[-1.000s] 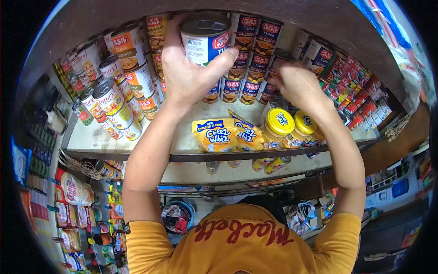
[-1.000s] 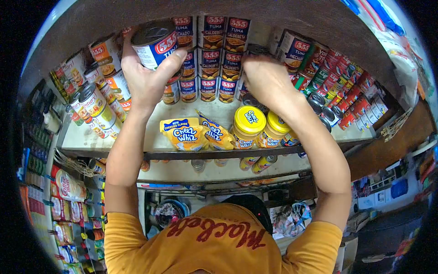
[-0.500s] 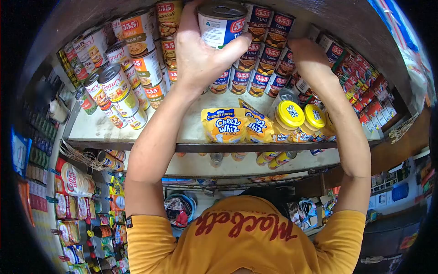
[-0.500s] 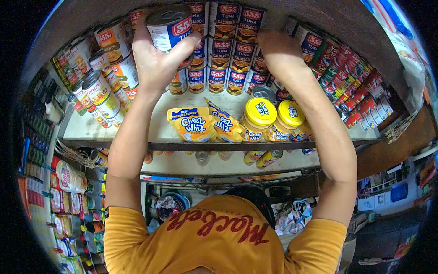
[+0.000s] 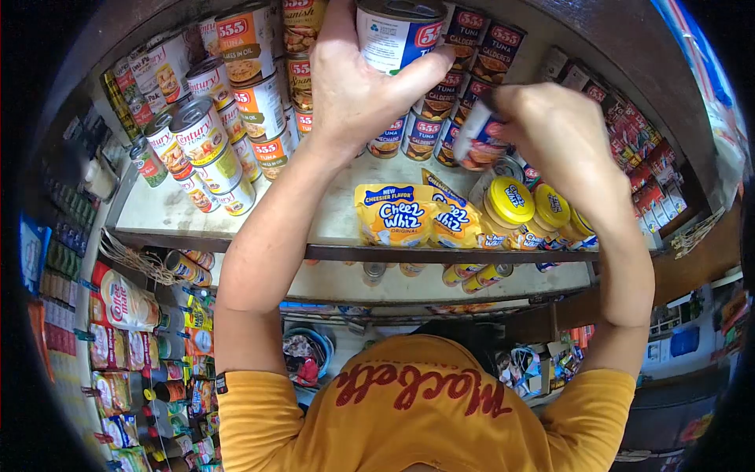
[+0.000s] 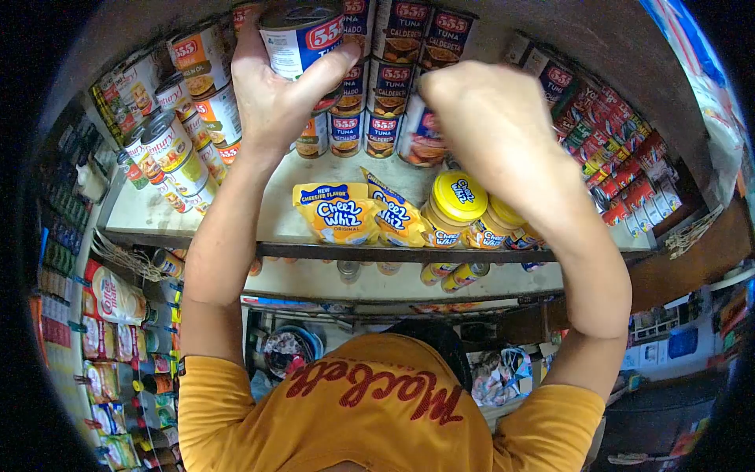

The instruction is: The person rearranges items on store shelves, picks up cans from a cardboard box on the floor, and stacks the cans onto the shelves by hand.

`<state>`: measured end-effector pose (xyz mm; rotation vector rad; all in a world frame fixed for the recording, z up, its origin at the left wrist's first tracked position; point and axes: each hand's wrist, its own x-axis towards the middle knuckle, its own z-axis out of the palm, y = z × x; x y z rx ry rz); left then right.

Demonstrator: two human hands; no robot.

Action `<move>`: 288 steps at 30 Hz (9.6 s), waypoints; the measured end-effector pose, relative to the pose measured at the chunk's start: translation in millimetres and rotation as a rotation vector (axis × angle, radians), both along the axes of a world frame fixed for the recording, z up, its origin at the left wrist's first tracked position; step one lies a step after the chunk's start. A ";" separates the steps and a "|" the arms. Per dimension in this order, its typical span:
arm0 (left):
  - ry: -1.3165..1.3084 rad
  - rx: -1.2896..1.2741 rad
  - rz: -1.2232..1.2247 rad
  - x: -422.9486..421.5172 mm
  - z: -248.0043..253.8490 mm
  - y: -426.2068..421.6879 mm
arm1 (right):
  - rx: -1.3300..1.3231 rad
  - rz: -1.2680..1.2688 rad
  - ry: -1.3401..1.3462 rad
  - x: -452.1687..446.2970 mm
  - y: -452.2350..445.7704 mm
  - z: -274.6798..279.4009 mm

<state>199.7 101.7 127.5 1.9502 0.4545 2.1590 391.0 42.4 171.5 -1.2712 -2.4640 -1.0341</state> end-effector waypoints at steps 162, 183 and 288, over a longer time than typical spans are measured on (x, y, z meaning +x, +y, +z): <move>0.935 -1.020 -0.980 -31.9 -15.9 11.5 | -0.969 -0.005 0.788 54.8 80.7 -80.5; 0.819 -0.799 -1.218 -54.5 -41.9 11.1 | -1.295 0.039 0.824 47.2 96.4 -88.0; -0.617 -0.907 -0.939 -6.1 -27.4 -78.1 | -1.175 0.758 1.733 13.4 -61.5 -49.1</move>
